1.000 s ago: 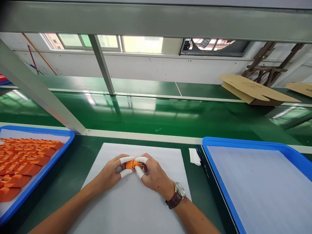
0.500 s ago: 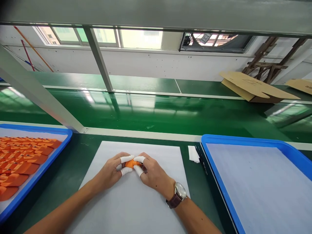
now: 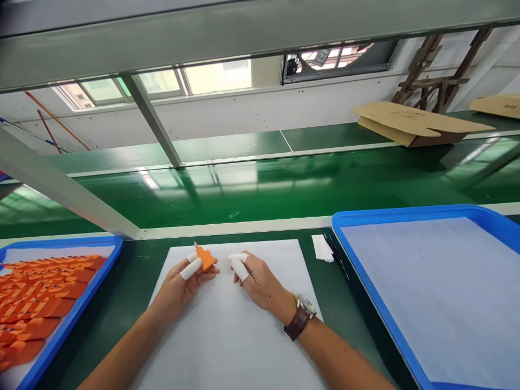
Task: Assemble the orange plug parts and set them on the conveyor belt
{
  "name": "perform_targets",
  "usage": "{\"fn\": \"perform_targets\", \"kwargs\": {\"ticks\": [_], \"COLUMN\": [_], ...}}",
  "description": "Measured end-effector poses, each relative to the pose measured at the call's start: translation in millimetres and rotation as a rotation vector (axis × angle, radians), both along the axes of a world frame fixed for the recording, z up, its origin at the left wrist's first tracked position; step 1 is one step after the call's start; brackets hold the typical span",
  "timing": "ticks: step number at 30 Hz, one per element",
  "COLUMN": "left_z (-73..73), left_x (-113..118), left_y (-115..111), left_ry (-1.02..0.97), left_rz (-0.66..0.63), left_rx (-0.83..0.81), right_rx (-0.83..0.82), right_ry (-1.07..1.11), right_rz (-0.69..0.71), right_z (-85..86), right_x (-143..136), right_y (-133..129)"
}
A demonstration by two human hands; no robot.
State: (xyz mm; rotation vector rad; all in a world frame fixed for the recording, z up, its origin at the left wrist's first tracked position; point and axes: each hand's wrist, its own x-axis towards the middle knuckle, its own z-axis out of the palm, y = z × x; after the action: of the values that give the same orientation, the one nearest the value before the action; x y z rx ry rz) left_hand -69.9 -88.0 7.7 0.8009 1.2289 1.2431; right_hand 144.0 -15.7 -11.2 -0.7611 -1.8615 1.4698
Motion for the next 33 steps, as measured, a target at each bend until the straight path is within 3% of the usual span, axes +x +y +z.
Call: {"fn": "perform_targets", "kwargs": {"ticks": [5,12,16,18,21,25,28,31,33], "left_z": [5.2,2.6,2.3,12.3,40.9,85.9,106.0,103.2,89.4], "left_x": [-6.6,0.5,5.2,2.3,-10.6,-54.5,-115.0,-187.0,-229.0], "left_y": [5.2,1.2,-1.0,-4.6,-20.9,-66.8,-116.0,-171.9,-207.8], "left_ry": [-0.222,-0.142,-0.010,0.057,0.152,0.332,0.573,0.785,0.905], "left_rz": [0.025,-0.012,0.101,0.182,0.313,0.559,0.833,1.206,1.387], "left_rx": [-0.052,0.032,0.151,0.226,0.376,0.547,0.532,0.445,0.234], "right_rx": [0.153,0.169,0.219,0.230,0.222,0.230,0.240,0.239,0.230], "right_ry": [-0.055,-0.086,-0.111,-0.134,-0.207,-0.242,-0.254,-0.236,-0.242], "right_rz": [0.033,0.034,0.044,0.044,0.047,0.055,0.096,0.049,0.029], "right_z": [5.2,4.4,-1.8,-5.4,-11.0,-21.2,-28.2,-29.7,-27.7], "right_x": [1.9,2.2,1.7,1.4,2.0,4.5,4.1,1.3,-0.4], "right_y": [-1.2,-3.2,-7.0,-8.2,-9.4,-7.6,-5.4,-6.2,-7.9]}}
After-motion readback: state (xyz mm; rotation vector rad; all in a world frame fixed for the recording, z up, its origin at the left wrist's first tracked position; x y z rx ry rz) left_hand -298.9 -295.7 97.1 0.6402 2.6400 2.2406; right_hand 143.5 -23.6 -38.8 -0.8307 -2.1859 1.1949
